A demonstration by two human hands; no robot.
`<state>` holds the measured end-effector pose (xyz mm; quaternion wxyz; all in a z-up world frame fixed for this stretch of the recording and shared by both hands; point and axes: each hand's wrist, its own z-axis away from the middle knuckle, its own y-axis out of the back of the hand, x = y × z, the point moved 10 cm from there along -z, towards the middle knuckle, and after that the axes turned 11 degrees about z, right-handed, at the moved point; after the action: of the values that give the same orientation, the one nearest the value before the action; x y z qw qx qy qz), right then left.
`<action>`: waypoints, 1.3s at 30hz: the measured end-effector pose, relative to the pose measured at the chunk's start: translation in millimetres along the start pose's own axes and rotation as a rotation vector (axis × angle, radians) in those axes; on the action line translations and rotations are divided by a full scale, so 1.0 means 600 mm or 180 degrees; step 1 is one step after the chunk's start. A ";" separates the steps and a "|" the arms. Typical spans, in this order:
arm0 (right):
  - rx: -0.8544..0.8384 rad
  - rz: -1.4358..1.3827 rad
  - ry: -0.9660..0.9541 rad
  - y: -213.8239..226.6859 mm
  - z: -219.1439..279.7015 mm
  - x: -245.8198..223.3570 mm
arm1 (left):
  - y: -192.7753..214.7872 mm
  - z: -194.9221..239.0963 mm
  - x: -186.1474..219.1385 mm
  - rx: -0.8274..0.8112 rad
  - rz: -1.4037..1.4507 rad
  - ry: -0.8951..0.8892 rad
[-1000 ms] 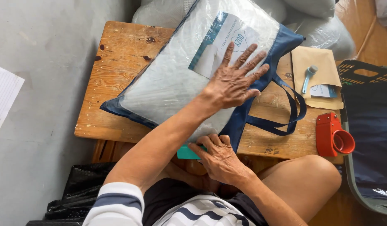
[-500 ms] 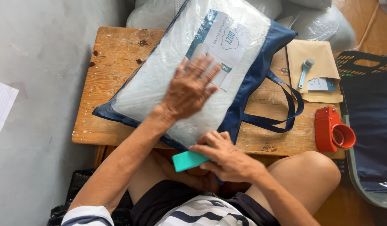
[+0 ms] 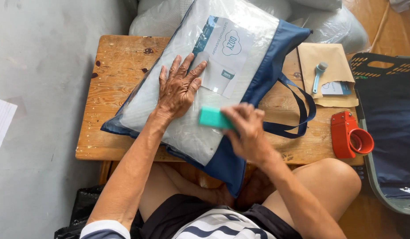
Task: The person scrubs the surface of a packaged pillow using a green brush. They systematically clean the edges and the main body of the pillow, which is placed on a low wooden table.
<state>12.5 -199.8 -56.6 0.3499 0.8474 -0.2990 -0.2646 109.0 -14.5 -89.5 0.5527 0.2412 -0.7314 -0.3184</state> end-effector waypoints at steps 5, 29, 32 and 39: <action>-0.1063 0.0166 0.1179 -0.009 0.118 -0.183 | -0.006 0.001 0.018 0.0119 -0.0164 -0.0287; -0.1268 0.0770 0.1168 -0.059 0.152 -0.177 | -0.007 0.065 0.015 0.0661 -0.1028 -0.0121; -0.1323 0.0781 0.1147 -0.060 0.157 -0.181 | 0.012 0.125 0.010 0.1054 -0.1182 -0.0025; -0.2325 -0.0430 0.0797 -0.038 0.072 -0.149 | 0.076 0.375 -0.062 0.3359 0.0066 0.0304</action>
<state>-69.3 -143.8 -78.6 0.6441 0.7106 -0.0836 -0.2706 -97.4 87.4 -122.3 0.3920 0.4935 -0.7686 0.1097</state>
